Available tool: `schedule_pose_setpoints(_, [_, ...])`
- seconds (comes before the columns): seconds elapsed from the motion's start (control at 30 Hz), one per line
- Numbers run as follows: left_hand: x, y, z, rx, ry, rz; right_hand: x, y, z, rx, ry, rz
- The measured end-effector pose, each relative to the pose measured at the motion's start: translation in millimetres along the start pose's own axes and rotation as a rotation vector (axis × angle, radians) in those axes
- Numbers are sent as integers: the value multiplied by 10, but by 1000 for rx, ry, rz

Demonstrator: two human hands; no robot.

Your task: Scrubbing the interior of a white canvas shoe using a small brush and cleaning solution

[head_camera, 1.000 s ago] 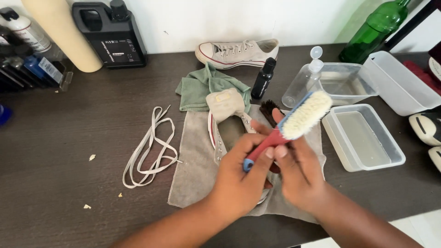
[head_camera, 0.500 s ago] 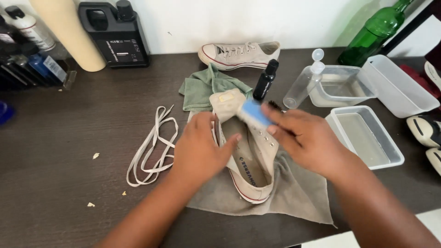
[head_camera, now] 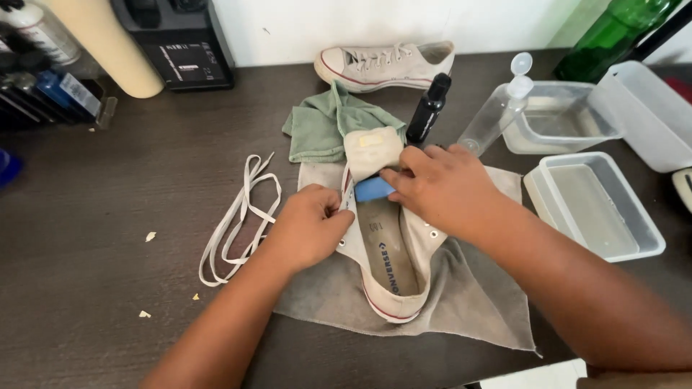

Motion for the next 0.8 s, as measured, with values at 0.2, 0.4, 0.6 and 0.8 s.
schedule_pose_setpoints(0.2, [66, 270, -124, -101, -32, -115, -41, 30, 247, 500, 170, 82])
schedule_pose_setpoints(0.4, [20, 116, -64, -177, -28, -207, -34, -19, 73, 233, 45, 29])
schedule_pose_setpoints(0.6, [22, 186, -114, -210, -48, -237, 109, -68, 295, 540, 112, 232])
schedule_pose_setpoints(0.8, [41, 201, -134, -128, -48, -316, 331, 49, 502, 336, -113, 256])
Point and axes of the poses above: each hand's wrist, its own x-axis towards the middle knuckle, its own z-axis out of the back of the hand, y = z × x, the point moved 3 cm from there along x, towards the middle knuckle, and after that the axes turned 7 degrees about -x, right-handed, at the moved point
